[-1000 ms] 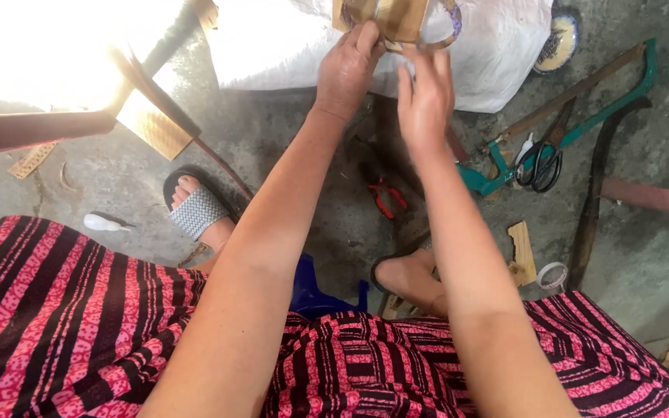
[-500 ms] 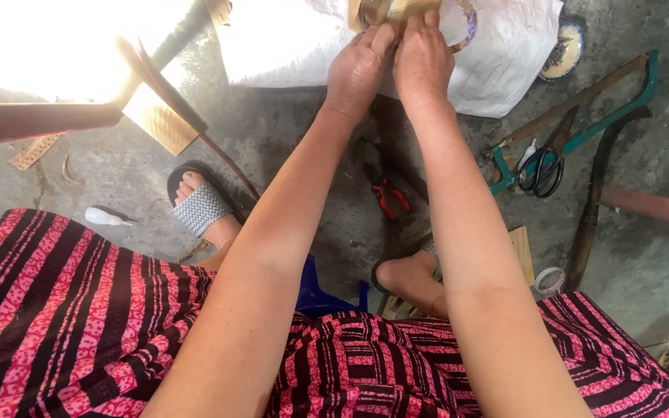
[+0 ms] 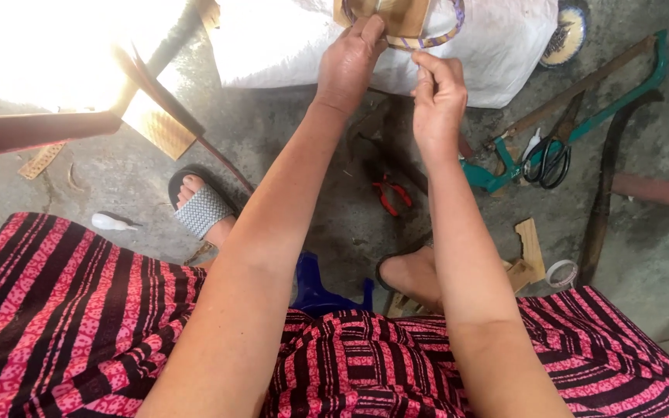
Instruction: Securing thin wooden slats to a circular frame using a hammer to assemble a basket-like structure.
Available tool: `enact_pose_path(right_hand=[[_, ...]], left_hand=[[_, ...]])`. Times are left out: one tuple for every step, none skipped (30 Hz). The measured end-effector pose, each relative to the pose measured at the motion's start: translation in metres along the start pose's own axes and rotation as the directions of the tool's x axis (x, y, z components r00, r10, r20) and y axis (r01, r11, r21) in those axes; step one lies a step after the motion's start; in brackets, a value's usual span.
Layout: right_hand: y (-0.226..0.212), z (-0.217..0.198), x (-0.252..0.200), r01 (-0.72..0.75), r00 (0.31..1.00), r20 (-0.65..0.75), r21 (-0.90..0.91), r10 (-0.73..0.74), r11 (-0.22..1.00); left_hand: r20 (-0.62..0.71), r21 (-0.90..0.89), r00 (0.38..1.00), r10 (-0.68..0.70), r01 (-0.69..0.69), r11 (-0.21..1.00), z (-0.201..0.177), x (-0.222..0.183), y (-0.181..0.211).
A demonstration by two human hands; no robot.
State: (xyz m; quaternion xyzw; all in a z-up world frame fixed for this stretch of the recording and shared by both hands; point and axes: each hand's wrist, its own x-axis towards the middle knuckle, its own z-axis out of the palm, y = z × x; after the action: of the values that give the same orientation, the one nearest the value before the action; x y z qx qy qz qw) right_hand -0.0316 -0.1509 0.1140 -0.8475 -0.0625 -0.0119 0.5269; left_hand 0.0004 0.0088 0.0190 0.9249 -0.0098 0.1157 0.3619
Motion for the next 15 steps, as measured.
enact_pose_path(right_hand=[[-0.01, -0.001, 0.005, 0.064, 0.998, -0.022, -0.069, -0.065, 0.996], [0.005, -0.002, 0.005, 0.066, 0.997, -0.027, -0.068, -0.068, 0.995], [0.02, -0.002, 0.006, -0.016, 0.995, -0.094, 0.07, 0.023, 0.997], [0.035, -0.001, 0.006, -0.09, 0.982, -0.143, 0.214, 0.123, 0.973], [0.043, -0.005, 0.016, -0.088, 0.982, -0.145, 0.218, 0.121, 0.972], [0.053, -0.009, 0.022, -0.181, 0.946, -0.183, 0.391, 0.269, 0.902], [0.063, -0.014, 0.028, -0.25, 0.889, -0.193, 0.555, 0.415, 0.793], [0.077, -0.016, 0.041, -0.249, 0.888, -0.196, 0.556, 0.416, 0.793], [0.091, -0.017, 0.054, -0.279, 0.902, -0.129, 0.551, 0.411, 0.786], [0.104, -0.019, 0.067, -0.311, 0.912, -0.061, 0.544, 0.406, 0.779], [0.102, -0.012, 0.076, -0.311, 0.911, -0.063, 0.546, 0.408, 0.778], [0.1, -0.004, 0.088, -0.29, 0.935, 0.055, 0.683, 0.35, 0.67], [0.097, 0.005, 0.099, -0.282, 0.951, 0.157, 0.796, 0.267, 0.535], [0.101, 0.007, 0.101, -0.284, 0.951, 0.162, 0.797, 0.265, 0.533], [0.105, 0.011, 0.102, -0.283, 0.952, 0.14, 0.743, 0.272, 0.607]], left_hand=[[0.003, 0.005, 1.0, 0.015, -0.015, 1.0, -0.001, 0.001, 0.0], [0.001, 0.005, 1.0, 0.021, -0.021, 1.0, -0.002, 0.0, 0.002], [0.007, -0.007, 1.0, -0.007, 0.007, 1.0, -0.004, 0.0, 0.003], [0.013, -0.016, 0.999, -0.037, 0.037, 0.999, -0.006, -0.001, 0.003], [0.012, -0.012, 0.999, -0.034, 0.034, 0.999, -0.008, 0.001, 0.003], [0.014, -0.032, 0.999, -0.031, 0.031, 0.999, -0.009, 0.0, 0.004], [0.017, -0.051, 0.999, -0.028, 0.028, 0.998, -0.01, -0.001, 0.005], [0.019, -0.051, 1.0, -0.025, 0.026, 0.998, -0.013, -0.001, 0.007], [0.019, -0.056, 0.999, -0.03, 0.031, 0.998, -0.016, 0.0, 0.009], [0.019, -0.062, 0.999, -0.036, 0.037, 0.997, -0.019, 0.0, 0.012], [0.021, -0.061, 0.999, -0.034, 0.035, 0.998, -0.019, -0.001, 0.012], [0.013, -0.064, 1.0, -0.028, 0.029, 0.998, -0.02, -0.001, 0.013], [0.005, -0.067, 1.0, -0.023, 0.023, 0.998, -0.021, 0.0, 0.012], [0.003, -0.063, 1.0, -0.026, 0.026, 0.998, -0.019, 0.0, 0.011], [0.01, -0.073, 0.999, -0.031, 0.031, 0.997, -0.017, 0.0, 0.009]])
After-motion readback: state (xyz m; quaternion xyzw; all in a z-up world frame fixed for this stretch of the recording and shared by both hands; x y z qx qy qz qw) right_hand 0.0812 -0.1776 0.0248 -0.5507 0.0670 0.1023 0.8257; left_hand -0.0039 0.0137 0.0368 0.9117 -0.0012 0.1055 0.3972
